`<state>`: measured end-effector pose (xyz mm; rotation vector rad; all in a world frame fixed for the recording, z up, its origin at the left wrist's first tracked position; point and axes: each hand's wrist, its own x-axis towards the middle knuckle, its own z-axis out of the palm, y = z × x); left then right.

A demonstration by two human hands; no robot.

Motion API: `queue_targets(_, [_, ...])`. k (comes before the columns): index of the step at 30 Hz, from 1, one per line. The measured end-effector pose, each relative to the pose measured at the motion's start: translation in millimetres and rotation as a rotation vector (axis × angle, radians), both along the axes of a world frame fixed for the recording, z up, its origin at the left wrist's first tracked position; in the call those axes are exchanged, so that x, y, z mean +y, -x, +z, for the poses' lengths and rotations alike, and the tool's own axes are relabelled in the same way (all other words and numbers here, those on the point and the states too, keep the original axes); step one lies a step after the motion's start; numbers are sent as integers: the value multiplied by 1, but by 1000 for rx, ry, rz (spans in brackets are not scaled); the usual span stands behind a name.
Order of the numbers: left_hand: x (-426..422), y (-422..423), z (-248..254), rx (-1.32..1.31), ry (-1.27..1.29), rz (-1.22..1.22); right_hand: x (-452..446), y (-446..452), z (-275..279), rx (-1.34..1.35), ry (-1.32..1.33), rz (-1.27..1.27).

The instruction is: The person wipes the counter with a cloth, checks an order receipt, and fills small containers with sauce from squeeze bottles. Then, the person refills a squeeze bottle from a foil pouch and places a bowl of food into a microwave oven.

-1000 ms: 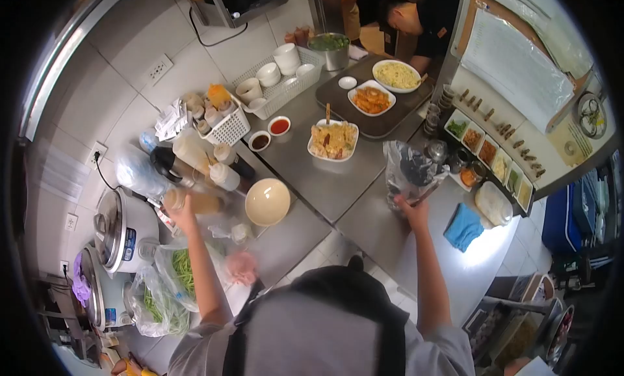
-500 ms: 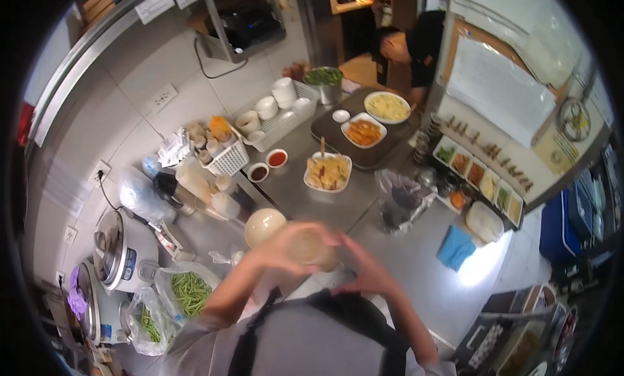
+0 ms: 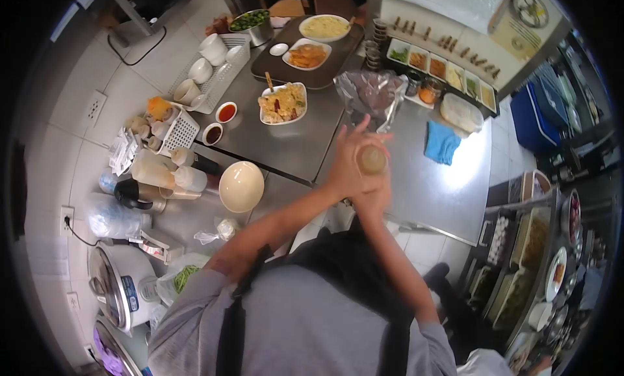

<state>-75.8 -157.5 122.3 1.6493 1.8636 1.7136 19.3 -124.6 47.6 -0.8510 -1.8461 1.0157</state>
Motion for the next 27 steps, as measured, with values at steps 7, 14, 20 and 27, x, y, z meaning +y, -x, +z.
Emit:
queue_targets(7, [12, -6, -34, -310, -31, 243, 14, 2, -7, -155, 33, 63])
queue_targets(14, [-30, 21, 41, -544, 208, -442, 34, -29, 95, -228, 428, 835])
queue_targets(20, [-5, -11, 21, -303, -176, 25, 26, -19, 72, -8, 174, 401])
queue_targets(27, [40, -54, 5, -218, -141, 487, 63, -1, 19, -23, -328, 85])
